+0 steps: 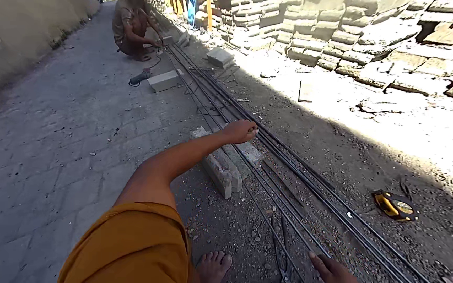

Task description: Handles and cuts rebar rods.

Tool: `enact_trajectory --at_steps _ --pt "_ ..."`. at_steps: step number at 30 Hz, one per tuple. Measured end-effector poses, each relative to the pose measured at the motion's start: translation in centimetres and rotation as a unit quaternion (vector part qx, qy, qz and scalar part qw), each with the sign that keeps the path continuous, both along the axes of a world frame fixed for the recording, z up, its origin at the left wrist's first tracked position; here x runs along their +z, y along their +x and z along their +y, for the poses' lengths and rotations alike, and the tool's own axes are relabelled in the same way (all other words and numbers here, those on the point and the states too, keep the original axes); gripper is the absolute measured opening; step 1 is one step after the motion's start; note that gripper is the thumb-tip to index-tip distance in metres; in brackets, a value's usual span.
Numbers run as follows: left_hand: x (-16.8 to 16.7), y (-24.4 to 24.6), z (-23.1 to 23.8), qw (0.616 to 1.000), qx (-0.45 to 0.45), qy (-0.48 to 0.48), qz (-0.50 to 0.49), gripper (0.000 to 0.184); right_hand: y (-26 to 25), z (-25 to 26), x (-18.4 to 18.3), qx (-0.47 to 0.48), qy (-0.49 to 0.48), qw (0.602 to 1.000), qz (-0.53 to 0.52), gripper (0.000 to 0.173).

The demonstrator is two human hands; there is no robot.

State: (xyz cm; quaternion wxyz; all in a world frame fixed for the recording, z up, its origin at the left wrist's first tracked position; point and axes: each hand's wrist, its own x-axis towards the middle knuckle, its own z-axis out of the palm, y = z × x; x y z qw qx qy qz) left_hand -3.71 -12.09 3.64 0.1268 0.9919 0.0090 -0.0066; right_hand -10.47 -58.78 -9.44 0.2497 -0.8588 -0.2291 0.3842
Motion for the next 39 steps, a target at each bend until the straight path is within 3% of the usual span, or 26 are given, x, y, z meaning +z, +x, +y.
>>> enact_trajectory --at_steps 3,5,7,9,12,16,21,25,27,28,31,35,39 --pt "1.6 -1.1 -5.5 0.996 -0.083 -0.037 0.005 0.043 2.0 5.6 2.4 -0.018 0.030 0.999 -0.012 0.046" --pt "-2.3 -2.5 -9.6 0.985 -0.158 -0.045 0.058 0.050 3.0 9.6 5.6 -0.006 0.037 0.999 -0.031 0.043" --pt "-5.5 -3.8 -12.2 0.975 -0.179 -0.039 0.126 0.068 3.7 13.0 8.3 0.034 0.034 0.998 -0.050 0.043" --pt "-5.3 -4.0 -12.3 0.975 -0.146 -0.016 0.164 0.078 3.9 14.5 8.1 0.032 0.046 0.998 -0.031 0.043" --pt "-5.0 -4.0 -9.9 0.966 -0.151 0.040 0.207 0.071 1.6 12.5 6.0 -0.016 0.070 0.995 0.067 0.040" --pt "-5.2 -3.8 -6.7 0.969 -0.121 0.049 0.208 0.061 -2.5 3.3 4.4 -0.038 0.093 0.983 0.156 0.039" --pt "-6.7 -2.2 -2.9 0.966 -0.084 0.116 0.214 0.063 -5.6 -4.8 5.2 -0.052 0.070 0.995 0.054 0.047" --pt "-7.8 -2.4 -2.4 0.971 -0.109 0.123 0.175 0.055 -6.5 -5.7 3.9 -0.067 -0.008 0.998 -0.009 0.050" --pt "-7.3 -1.5 -3.7 0.976 -0.163 0.111 0.093 0.055 -6.6 -5.9 2.4 -0.088 -0.049 0.994 -0.029 0.052" --pt "-6.6 -1.4 -5.1 0.979 -0.175 0.086 0.063 0.063 -6.5 -5.9 1.6 -0.095 -0.062 0.993 -0.033 0.053" --pt "-4.7 -1.9 -11.0 0.981 -0.179 0.004 0.078 0.069 -6.3 -4.9 -0.7 -0.126 -0.064 0.988 -0.066 0.052" --pt "-9.3 -3.2 -17.1 0.936 -0.320 0.026 0.143 0.052 -4.8 -2.3 -2.5 -0.188 -0.022 0.974 -0.122 0.044" --pt "-12.9 -4.1 -19.8 0.909 -0.373 0.091 0.162 0.067 -4.0 -0.2 -1.0 -0.205 0.005 0.968 -0.144 0.038"
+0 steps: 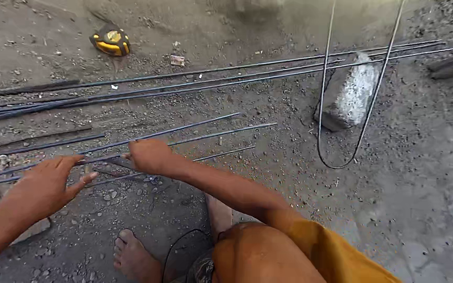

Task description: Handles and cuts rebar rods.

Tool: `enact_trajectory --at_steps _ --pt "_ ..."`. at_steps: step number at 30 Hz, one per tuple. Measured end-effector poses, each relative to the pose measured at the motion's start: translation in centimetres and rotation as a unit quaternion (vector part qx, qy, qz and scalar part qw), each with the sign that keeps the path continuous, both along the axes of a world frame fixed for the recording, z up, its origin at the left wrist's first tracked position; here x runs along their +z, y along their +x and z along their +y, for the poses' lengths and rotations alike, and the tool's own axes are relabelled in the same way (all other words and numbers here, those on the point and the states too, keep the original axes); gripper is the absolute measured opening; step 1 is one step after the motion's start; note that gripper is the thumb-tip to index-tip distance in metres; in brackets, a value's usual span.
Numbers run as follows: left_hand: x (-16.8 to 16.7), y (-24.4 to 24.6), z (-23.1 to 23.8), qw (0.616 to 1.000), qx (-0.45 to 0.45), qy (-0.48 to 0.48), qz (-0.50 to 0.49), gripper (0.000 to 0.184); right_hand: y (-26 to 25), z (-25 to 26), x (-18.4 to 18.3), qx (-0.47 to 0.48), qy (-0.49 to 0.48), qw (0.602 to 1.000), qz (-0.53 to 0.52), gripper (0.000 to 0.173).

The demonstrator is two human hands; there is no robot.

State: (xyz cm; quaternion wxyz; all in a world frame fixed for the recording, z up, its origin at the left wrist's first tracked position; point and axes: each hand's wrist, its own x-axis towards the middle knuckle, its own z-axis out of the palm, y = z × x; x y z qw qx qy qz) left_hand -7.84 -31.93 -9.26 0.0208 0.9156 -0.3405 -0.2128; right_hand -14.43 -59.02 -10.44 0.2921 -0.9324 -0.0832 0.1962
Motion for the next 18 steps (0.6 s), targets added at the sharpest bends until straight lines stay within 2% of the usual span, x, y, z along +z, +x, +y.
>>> enact_trajectory --at_steps 4,7,10,13,16,18 --pt "-1.0 2.0 -0.2 0.997 -0.055 0.042 -0.017 0.042 -0.4 0.0 -1.1 0.009 0.041 0.999 -0.007 0.035" --pt "-2.4 1.5 -0.1 0.993 -0.097 0.064 -0.003 0.033 -2.5 -1.4 -2.9 0.009 0.079 0.997 0.005 0.038" --pt "-2.3 0.4 0.2 0.993 -0.100 0.057 0.000 0.033 -4.9 -4.3 -4.0 -0.033 0.080 0.996 0.005 0.042" --pt "-1.9 0.4 -0.8 0.998 -0.068 0.004 0.010 0.042 -7.0 -7.1 -5.5 -0.055 0.034 0.996 0.055 0.051" --pt "-1.8 2.2 -5.0 0.997 -0.055 -0.052 -0.033 0.050 -8.1 -8.6 -6.4 -0.051 0.006 0.996 0.071 0.059" --pt "-2.5 2.9 -9.3 0.997 -0.034 -0.066 -0.018 0.051 -8.2 -9.2 -6.2 -0.035 0.001 0.995 0.092 0.059"
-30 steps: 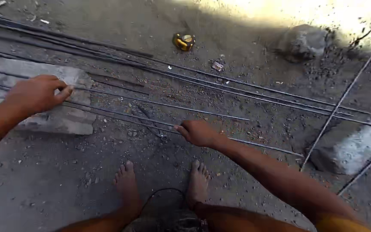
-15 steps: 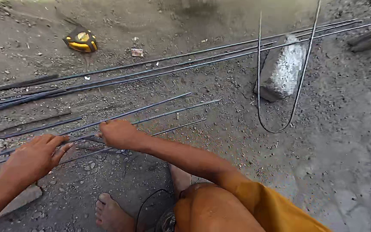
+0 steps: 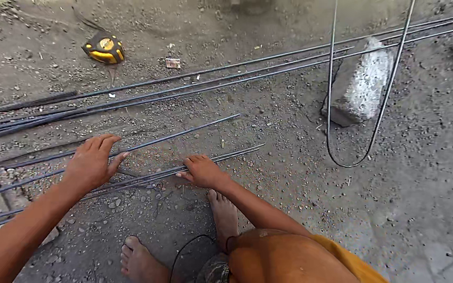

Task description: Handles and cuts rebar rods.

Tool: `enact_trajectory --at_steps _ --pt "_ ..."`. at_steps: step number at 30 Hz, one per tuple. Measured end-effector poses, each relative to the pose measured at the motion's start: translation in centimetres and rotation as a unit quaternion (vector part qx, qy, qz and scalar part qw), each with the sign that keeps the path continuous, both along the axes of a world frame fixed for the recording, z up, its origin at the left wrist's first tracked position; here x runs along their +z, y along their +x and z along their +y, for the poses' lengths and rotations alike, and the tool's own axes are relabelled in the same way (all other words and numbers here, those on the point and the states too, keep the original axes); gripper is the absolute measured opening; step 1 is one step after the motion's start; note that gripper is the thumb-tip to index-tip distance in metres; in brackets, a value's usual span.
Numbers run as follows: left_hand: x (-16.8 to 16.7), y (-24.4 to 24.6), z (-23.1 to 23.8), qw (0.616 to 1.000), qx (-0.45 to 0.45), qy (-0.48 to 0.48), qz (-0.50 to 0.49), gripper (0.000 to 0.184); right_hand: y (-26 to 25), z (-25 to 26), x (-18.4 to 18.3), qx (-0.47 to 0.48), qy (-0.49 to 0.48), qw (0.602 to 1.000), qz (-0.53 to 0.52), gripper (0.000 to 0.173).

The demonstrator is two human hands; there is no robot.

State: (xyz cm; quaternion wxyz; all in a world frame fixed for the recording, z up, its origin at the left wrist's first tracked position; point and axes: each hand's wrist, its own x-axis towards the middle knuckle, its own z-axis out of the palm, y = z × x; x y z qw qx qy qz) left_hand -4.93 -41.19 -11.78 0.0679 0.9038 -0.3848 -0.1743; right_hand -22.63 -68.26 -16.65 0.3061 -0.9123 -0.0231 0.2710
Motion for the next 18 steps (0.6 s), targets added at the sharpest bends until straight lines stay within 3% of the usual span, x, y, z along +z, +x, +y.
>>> enact_trajectory --at_steps 3,6,18 --pt "-1.3 -0.5 -6.5 0.992 0.039 0.044 0.115 0.044 0.4 -0.4 0.1 0.032 -0.003 0.999 0.006 0.055" --pt "-2.6 -1.6 -10.0 0.988 0.048 0.068 0.131 0.031 0.3 -0.3 -0.2 0.037 0.001 0.999 -0.024 0.054" --pt "-3.0 -2.9 -10.1 0.985 0.003 0.090 0.147 0.033 0.1 0.0 0.3 0.034 -0.007 0.998 -0.044 0.052"
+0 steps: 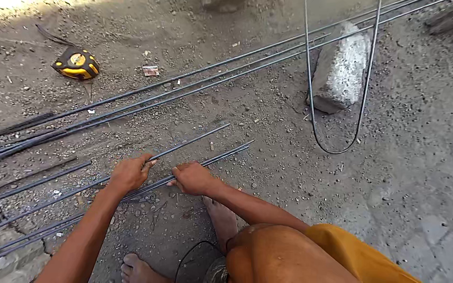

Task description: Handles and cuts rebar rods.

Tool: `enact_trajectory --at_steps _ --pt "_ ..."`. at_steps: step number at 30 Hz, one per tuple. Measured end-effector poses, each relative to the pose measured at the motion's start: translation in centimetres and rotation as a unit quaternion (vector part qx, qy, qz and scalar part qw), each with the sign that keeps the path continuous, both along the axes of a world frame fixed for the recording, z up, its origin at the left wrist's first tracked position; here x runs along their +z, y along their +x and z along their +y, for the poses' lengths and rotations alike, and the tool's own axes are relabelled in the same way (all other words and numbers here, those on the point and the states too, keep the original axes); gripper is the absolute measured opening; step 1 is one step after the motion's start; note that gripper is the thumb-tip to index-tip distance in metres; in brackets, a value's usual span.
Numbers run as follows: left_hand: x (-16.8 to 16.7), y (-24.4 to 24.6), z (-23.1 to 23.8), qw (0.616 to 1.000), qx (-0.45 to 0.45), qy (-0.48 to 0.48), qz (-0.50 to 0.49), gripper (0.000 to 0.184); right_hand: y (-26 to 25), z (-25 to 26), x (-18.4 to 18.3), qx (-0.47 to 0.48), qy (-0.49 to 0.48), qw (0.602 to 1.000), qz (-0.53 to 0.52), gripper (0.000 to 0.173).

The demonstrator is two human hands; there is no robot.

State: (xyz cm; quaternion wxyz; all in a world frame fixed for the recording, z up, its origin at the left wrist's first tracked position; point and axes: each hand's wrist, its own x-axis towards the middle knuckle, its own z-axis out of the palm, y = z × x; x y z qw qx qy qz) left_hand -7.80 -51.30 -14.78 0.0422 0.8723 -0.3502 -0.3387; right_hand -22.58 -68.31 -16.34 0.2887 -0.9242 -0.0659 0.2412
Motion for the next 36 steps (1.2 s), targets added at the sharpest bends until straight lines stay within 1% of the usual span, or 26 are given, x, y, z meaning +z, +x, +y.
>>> enact_trajectory --at_steps 7,11,13,17,20,23,27,30,33,35,36 --pt "-0.2 0.1 -0.5 0.999 -0.017 -0.009 0.047 0.034 0.5 1.3 0.1 0.003 0.009 1.000 0.012 0.050" --pt "-0.2 -0.8 -2.3 0.993 -0.040 -0.016 0.106 0.035 1.1 1.8 -0.1 0.005 0.017 1.000 0.009 0.050" --pt "-0.7 -0.4 -3.1 0.992 -0.048 -0.022 0.117 0.034 1.3 1.4 -0.2 0.008 0.025 1.000 0.005 0.051" --pt "-1.1 -0.3 -2.5 0.992 -0.076 -0.039 0.097 0.032 0.7 0.9 -0.7 0.013 0.051 0.999 -0.011 0.052" --pt "-1.0 -1.1 -1.5 0.991 -0.085 -0.064 0.079 0.039 1.0 0.4 -1.0 0.017 0.064 0.998 -0.021 0.053" --pt "-1.8 -1.3 0.7 0.991 -0.091 -0.091 0.037 0.047 1.1 0.2 -0.9 0.014 0.073 0.997 -0.018 0.053" --pt "-1.4 -1.4 2.7 0.994 -0.066 -0.087 0.003 0.049 1.2 0.0 -0.8 0.009 0.074 0.997 -0.008 0.051" --pt "-1.3 -1.7 2.7 0.994 -0.063 -0.090 -0.007 0.047 1.5 0.3 -1.0 0.007 0.062 0.998 -0.012 0.051" --pt "-1.4 -2.1 2.5 0.995 -0.055 -0.079 -0.009 0.053 1.2 1.0 -1.1 -0.013 0.067 0.997 -0.020 0.051" --pt "-1.3 -2.0 2.2 0.996 -0.055 -0.071 -0.002 0.056 0.1 1.0 -1.3 -0.046 0.109 0.991 -0.065 0.047" --pt "-1.2 -2.1 2.3 0.996 -0.058 -0.070 0.001 0.056 -0.9 1.0 -1.6 -0.074 0.139 0.981 -0.115 0.042"
